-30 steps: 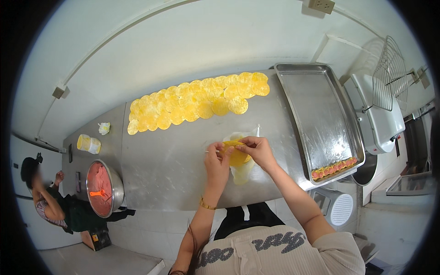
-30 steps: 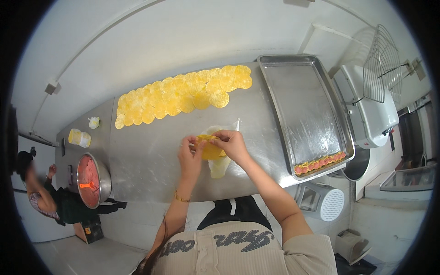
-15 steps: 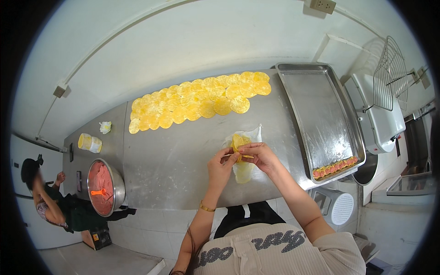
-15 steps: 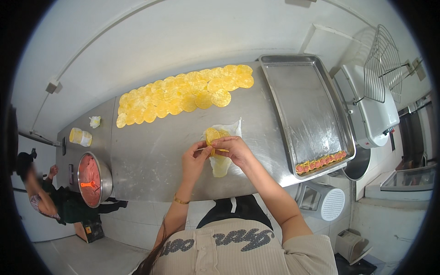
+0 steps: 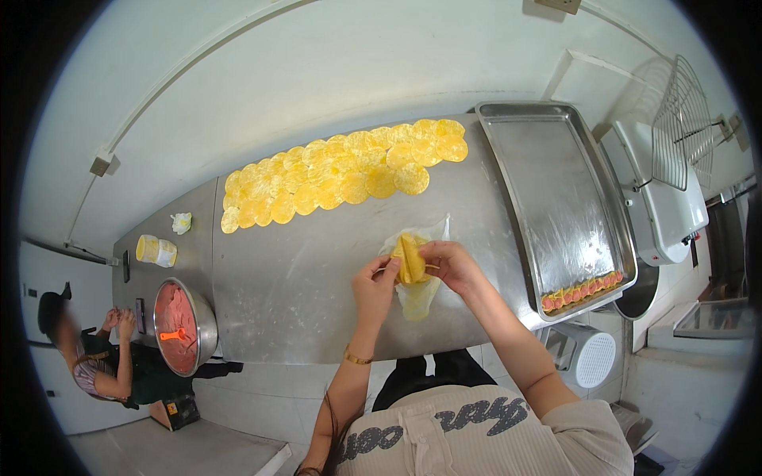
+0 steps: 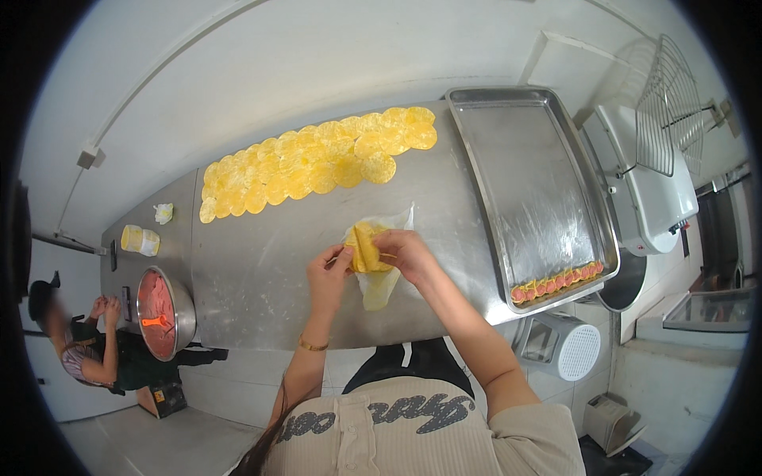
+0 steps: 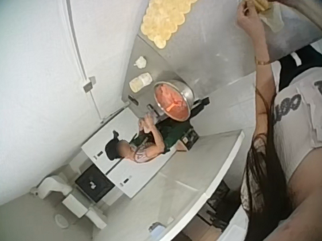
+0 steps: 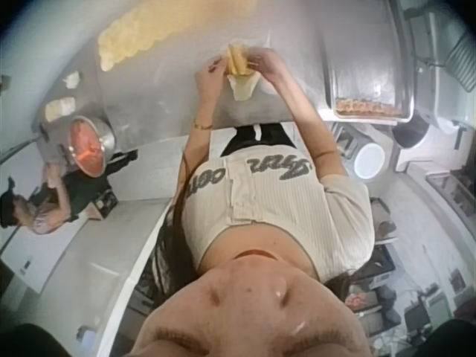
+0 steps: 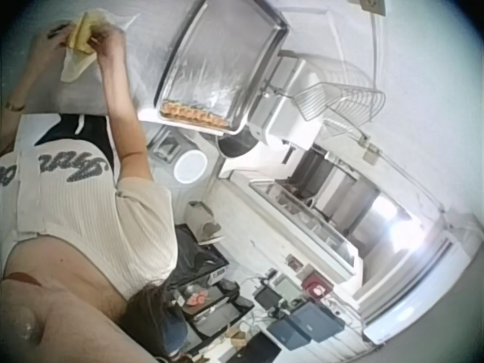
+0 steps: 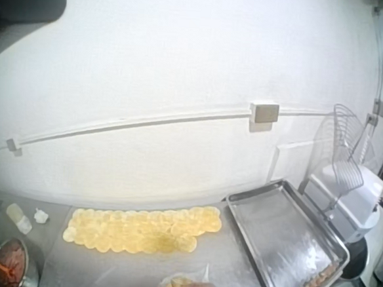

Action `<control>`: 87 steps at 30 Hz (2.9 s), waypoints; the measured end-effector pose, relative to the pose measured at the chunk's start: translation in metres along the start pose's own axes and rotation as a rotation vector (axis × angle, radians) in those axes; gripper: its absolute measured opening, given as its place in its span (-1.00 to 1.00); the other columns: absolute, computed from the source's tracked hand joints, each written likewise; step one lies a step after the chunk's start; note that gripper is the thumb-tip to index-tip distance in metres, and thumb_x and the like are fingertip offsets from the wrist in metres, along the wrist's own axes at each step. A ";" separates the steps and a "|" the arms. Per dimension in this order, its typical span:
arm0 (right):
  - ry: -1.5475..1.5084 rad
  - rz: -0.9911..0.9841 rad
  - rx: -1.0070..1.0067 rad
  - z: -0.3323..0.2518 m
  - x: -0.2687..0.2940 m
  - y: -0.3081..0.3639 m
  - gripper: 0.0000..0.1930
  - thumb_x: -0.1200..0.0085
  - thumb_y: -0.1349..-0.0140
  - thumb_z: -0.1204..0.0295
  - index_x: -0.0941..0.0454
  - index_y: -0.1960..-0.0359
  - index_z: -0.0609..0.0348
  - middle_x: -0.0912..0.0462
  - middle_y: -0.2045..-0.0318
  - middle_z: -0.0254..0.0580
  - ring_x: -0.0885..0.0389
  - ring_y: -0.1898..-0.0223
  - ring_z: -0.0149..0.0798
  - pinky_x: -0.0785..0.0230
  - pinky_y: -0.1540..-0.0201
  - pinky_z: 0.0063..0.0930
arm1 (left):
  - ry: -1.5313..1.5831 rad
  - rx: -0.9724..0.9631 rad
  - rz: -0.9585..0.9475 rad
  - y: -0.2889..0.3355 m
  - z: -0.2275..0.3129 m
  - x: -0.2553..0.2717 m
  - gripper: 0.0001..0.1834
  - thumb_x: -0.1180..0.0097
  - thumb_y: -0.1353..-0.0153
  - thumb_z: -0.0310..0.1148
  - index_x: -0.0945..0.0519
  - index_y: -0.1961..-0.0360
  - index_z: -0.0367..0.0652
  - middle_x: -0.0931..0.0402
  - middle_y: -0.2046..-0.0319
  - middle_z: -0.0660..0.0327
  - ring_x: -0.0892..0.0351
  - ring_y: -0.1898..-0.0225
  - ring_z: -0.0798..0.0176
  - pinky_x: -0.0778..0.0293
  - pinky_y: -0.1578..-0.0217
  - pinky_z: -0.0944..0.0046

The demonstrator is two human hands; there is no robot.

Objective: The person places thin yellow circular dough sheets onto a stainless steel countertop, arranging them in overlapping rows. A coworker scoops pink filling from a bowl and places it onto some of the dough sheets. The person continues to add more dough sheets to the layout.

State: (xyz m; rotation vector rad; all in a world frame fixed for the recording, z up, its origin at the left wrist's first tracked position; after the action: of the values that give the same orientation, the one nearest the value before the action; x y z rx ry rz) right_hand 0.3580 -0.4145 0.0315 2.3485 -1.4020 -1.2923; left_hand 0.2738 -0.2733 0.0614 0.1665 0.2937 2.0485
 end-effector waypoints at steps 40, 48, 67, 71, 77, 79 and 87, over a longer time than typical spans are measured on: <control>0.992 -0.242 0.659 -0.028 -0.080 0.010 -0.83 -0.21 0.03 0.48 -0.55 0.38 0.26 -0.59 0.38 -0.20 -0.61 0.39 -0.31 -0.46 0.35 -0.50 | 0.451 0.079 0.115 0.021 0.000 0.017 -0.75 -0.04 -0.24 -0.36 -0.51 0.12 -0.27 -0.54 0.26 0.23 -0.54 0.22 0.37 -0.51 0.22 0.34; 0.939 -0.230 0.503 0.023 -0.114 -0.003 -0.90 -0.11 -0.01 0.53 -0.53 0.41 0.27 -0.58 0.40 -0.23 -0.59 0.37 -0.37 -0.45 0.35 -0.54 | 0.358 0.061 0.183 0.022 -0.006 0.075 -0.76 -0.06 -0.22 -0.35 -0.51 0.15 -0.27 -0.50 0.29 0.28 -0.52 0.23 0.39 -0.52 0.24 0.37; 0.227 -0.084 -0.099 0.203 -0.331 -0.253 -0.64 0.15 -0.24 0.38 -0.26 -0.03 0.27 -0.43 -0.02 -0.02 -0.48 0.04 -0.09 -0.31 -0.01 -0.25 | 0.506 0.066 0.433 0.069 -0.062 0.375 -0.83 -0.02 -0.24 -0.35 -0.49 0.20 -0.20 -0.51 0.29 0.28 -0.53 0.24 0.40 -0.55 0.26 0.36; 1.370 0.043 0.553 0.214 -0.324 -0.251 -0.67 0.01 -0.10 0.50 -0.43 0.05 0.20 -0.35 -0.08 0.04 -0.42 -0.02 -0.06 -0.26 -0.09 -0.34 | 0.549 0.090 0.364 0.065 -0.070 0.379 -0.81 -0.06 -0.22 -0.34 -0.52 0.22 -0.23 -0.50 0.30 0.29 -0.52 0.25 0.41 -0.55 0.27 0.35; 1.796 -0.166 0.951 0.250 -0.336 -0.256 -0.61 0.01 -0.12 0.44 -0.39 -0.03 0.21 -0.34 -0.10 -0.06 -0.31 -0.12 -0.06 -0.19 -0.15 -0.28 | 0.556 0.086 0.319 0.055 -0.065 0.381 -0.80 -0.07 -0.22 -0.32 -0.53 0.22 -0.22 -0.51 0.30 0.29 -0.52 0.24 0.42 -0.55 0.27 0.37; 1.740 -0.213 0.927 0.262 -0.339 -0.258 -0.60 0.01 -0.13 0.40 -0.38 -0.04 0.21 -0.33 -0.11 -0.06 -0.29 -0.14 -0.05 -0.18 -0.16 -0.28 | 0.582 0.052 0.301 0.052 -0.062 0.384 -0.79 -0.08 -0.22 -0.31 -0.53 0.21 -0.21 -0.51 0.30 0.29 -0.51 0.24 0.43 -0.54 0.27 0.37; 1.612 -0.149 0.851 0.262 -0.359 -0.242 -0.60 -0.05 -0.13 0.38 -0.41 -0.02 0.21 -0.34 -0.09 -0.03 -0.34 -0.09 -0.08 -0.21 -0.12 -0.26 | 0.635 0.066 0.362 0.046 -0.066 0.395 -0.86 -0.05 -0.24 -0.34 -0.51 0.26 -0.16 -0.52 0.29 0.31 -0.52 0.27 0.45 -0.53 0.28 0.44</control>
State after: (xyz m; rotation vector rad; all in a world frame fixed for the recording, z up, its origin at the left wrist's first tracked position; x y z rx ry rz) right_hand 0.2579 0.0770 -0.0330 2.5104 -1.0651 1.3670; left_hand 0.0310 0.0445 0.0084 -0.4320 0.7675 2.4104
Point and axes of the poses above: each hand's wrist, its own y-axis away from the middle knuckle, its own x-axis out of the back of the hand, z = x × y, the point moved 4 cm from there along -y, towards the middle knuckle
